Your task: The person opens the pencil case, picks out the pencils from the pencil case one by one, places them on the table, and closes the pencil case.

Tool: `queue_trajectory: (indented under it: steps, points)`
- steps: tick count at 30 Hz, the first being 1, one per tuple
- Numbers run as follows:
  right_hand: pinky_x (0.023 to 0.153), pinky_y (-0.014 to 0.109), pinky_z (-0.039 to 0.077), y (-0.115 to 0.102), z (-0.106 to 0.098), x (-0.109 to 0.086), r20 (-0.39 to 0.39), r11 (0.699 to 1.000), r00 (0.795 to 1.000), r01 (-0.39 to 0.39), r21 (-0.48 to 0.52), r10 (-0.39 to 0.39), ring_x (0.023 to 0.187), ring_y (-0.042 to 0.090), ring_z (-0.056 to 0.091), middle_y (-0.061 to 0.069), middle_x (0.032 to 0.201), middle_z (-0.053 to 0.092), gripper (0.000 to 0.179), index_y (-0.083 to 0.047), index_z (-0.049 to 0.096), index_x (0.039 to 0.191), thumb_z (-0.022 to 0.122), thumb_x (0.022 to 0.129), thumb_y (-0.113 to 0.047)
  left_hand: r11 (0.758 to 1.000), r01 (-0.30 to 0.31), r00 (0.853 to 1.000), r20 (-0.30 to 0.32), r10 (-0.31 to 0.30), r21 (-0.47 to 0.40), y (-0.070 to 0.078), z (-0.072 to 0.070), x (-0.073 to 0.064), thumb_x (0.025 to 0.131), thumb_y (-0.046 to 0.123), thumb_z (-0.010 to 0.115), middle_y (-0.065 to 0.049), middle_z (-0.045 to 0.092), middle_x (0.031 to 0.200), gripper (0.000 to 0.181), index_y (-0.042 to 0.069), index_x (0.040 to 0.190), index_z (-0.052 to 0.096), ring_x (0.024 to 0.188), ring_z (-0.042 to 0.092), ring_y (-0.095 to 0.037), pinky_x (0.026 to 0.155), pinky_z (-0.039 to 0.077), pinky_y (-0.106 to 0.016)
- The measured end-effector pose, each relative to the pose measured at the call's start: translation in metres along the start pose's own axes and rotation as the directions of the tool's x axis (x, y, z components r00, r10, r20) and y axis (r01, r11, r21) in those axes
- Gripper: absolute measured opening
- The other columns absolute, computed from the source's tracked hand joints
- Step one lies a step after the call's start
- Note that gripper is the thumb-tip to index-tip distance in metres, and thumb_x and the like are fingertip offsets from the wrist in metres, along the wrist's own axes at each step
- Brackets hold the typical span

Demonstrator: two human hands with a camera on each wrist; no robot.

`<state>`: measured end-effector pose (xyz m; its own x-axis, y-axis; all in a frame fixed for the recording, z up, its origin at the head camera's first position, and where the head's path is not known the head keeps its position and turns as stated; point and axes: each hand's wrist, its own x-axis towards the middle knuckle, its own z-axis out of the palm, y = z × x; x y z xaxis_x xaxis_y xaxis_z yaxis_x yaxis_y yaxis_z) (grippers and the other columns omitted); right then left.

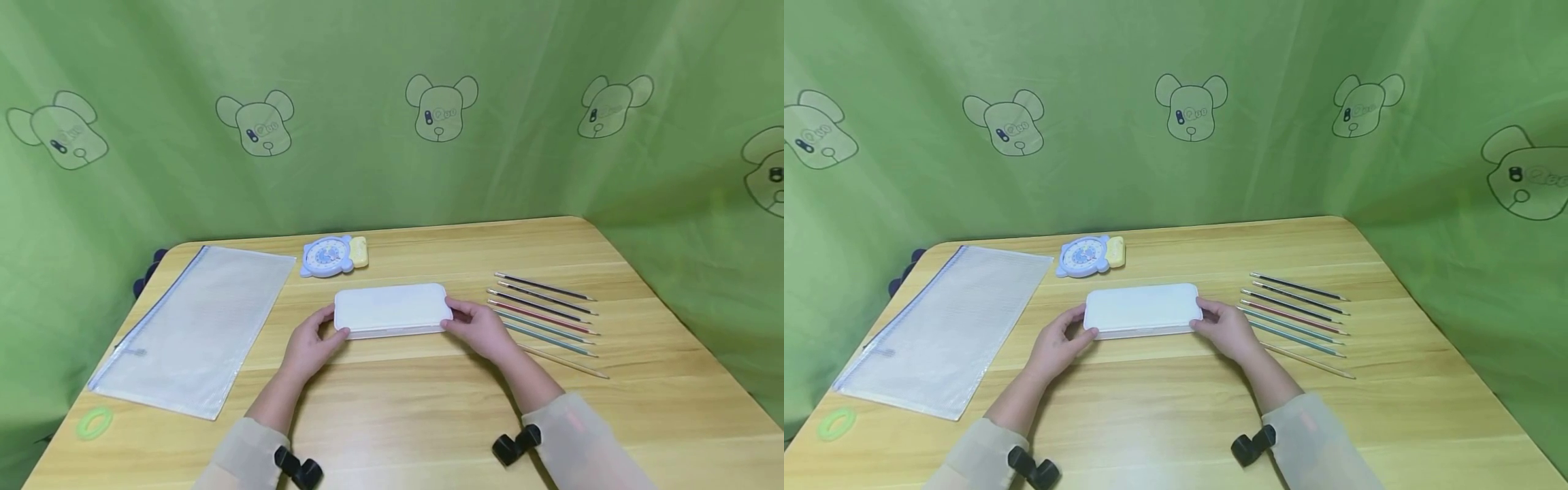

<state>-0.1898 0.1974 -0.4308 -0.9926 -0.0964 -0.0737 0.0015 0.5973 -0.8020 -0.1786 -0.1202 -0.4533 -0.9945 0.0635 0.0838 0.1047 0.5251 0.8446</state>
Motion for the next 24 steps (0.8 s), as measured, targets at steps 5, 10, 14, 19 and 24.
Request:
queue_trajectory:
  steps: [5,10,14,19,24]
  points:
    - [0.102,0.04,0.052,0.0002,0.0011,-0.0004,-0.013,1.0,1.0,0.003,-0.013,-0.003,0.125,0.034,0.058,0.021,0.141,0.054,0.053,0.0,0.053,0.138,0.068,0.092,-0.021,1.0,0.011,1.0,0.003,-0.011,-0.006,0.0009,-0.0009,-0.0006,0.086,0.026,0.072,-0.014,0.06,0.136,0.06,0.002,0.138,0.053,0.136,0.048,-0.031,0.12,0.032,-0.045]
    - [0.102,0.041,0.052,0.0001,0.0016,0.0002,-0.01,1.0,1.0,0.004,-0.022,-0.005,0.125,0.034,0.058,0.021,0.141,0.054,0.053,0.0,0.053,0.138,0.069,0.091,-0.02,1.0,0.023,1.0,0.002,-0.023,-0.015,0.001,-0.0016,-0.0011,0.086,0.025,0.073,-0.014,0.06,0.137,0.06,0.002,0.138,0.053,0.136,0.048,-0.031,0.12,0.032,-0.044]
    - [0.102,0.041,0.052,0.0,0.0021,0.0008,-0.008,1.0,1.0,0.005,-0.023,-0.005,0.124,0.034,0.059,0.021,0.142,0.053,0.053,0.0,0.053,0.138,0.069,0.091,-0.02,0.999,0.028,1.0,0.001,-0.028,-0.015,0.0003,-0.0017,-0.0009,0.085,0.024,0.073,-0.015,0.06,0.137,0.061,0.001,0.138,0.053,0.136,0.048,-0.031,0.12,0.032,-0.044]
    - [0.102,0.04,0.052,0.0013,0.003,-0.0001,-0.01,1.0,1.0,0.002,-0.011,-0.002,0.125,0.034,0.058,0.022,0.142,0.053,0.054,0.0,0.052,0.139,0.069,0.091,-0.02,1.0,0.025,1.0,0.001,-0.025,-0.011,-0.002,-0.0006,-0.0006,0.086,0.025,0.073,-0.014,0.06,0.137,0.061,0.002,0.138,0.053,0.136,0.048,-0.031,0.12,0.031,-0.045]
    - [0.109,0.044,0.046,0.0006,0.0023,-0.0015,-0.009,0.999,1.0,0.023,0.033,-0.023,0.133,0.038,0.05,0.024,0.146,0.048,0.062,0.0,0.044,0.145,0.066,0.093,-0.027,1.0,0.03,0.999,0.013,-0.029,-0.008,-0.0016,-0.0015,-0.0012,0.092,0.031,0.065,-0.014,0.055,0.143,0.062,0.004,0.144,0.046,0.139,0.044,-0.032,0.121,0.029,-0.046]
